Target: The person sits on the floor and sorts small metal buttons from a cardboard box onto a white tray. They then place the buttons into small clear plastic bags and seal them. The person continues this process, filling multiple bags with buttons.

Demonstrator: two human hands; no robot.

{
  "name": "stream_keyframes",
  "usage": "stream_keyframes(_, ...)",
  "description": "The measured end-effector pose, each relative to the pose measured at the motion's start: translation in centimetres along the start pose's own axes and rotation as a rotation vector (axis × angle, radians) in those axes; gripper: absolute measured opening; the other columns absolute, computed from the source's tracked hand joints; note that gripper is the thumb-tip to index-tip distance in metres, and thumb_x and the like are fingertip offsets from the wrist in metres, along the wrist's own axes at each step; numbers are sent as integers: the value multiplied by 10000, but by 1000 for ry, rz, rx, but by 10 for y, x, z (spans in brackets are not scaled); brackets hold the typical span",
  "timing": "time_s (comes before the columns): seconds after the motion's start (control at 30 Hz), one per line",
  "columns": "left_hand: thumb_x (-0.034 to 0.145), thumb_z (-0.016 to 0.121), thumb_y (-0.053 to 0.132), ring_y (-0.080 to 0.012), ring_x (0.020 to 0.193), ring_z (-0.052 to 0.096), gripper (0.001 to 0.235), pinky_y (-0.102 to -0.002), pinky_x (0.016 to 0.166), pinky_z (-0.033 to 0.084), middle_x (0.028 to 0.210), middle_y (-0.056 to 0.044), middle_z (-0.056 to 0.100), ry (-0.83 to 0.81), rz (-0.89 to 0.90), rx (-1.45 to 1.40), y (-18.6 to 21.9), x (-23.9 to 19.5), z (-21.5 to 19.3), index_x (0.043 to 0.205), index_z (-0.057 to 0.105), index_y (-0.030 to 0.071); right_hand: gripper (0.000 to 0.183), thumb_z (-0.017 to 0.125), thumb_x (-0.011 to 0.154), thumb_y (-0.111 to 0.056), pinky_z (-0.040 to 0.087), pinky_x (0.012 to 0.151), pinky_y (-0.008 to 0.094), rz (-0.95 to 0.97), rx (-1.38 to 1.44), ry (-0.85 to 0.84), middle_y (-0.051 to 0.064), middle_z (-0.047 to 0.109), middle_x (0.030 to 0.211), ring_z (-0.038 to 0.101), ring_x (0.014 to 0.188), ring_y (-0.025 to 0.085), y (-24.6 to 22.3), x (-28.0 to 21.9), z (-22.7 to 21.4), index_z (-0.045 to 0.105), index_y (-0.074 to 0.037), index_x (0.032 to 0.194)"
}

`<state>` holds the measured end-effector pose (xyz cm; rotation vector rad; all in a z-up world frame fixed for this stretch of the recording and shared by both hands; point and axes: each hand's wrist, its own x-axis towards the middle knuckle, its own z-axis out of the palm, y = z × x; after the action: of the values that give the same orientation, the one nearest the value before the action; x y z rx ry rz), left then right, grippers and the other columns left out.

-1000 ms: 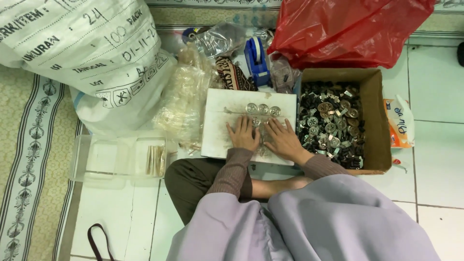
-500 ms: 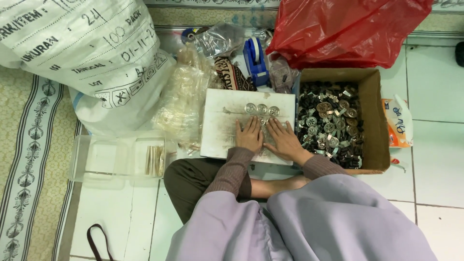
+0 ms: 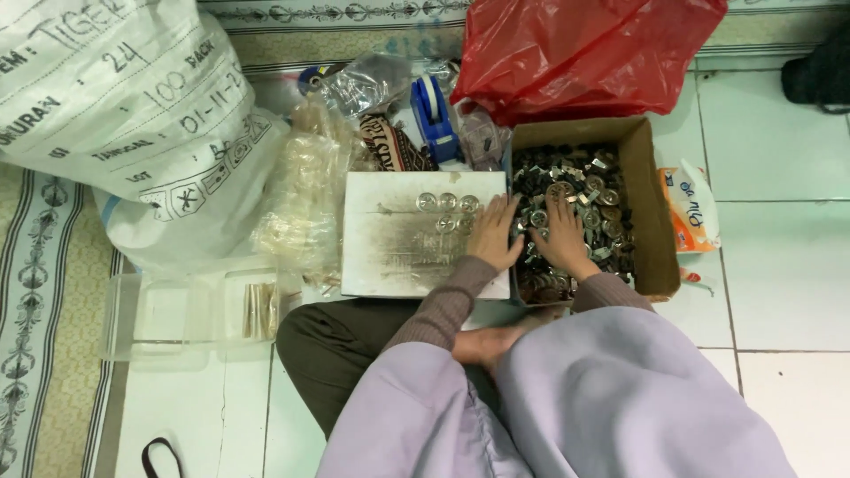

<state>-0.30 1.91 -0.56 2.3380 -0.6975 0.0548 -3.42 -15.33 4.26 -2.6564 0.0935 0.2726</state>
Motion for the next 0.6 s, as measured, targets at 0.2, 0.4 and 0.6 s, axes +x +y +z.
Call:
stream_keyframes(0.2,949,614,339,-390,1544,207,778,-573,1264,74,1603,-270,320,-431,-6,337,34,22,91,1592,267,70,824,664,910,-241,433,1100,619,13,-232,-252,329,209,1646,335,1481,494,89,-20,22,287,-57,1619)
stream_keyframes(0.4,966,579,288,-436,1536,159,702,-576,1234,180,1611,-298,246,-477,-78,331,14,-6,173,1571,281,90,853,668,862,-357,481,1055,576,3,-415,-306,225,354,1625,342,1507,410,151,-17,85,325,-152,1615)
stream_keyframes(0.6,979,614,144,-443,1460,296,499,-531,1063,417,1551,-289,319,-466,-135,294,-7,-8,204,1454,469,93,569,672,873,-195,547,978,501,-86,-446,-229,187,609,1390,557,1333,371,157,-14,78,585,-90,1425)
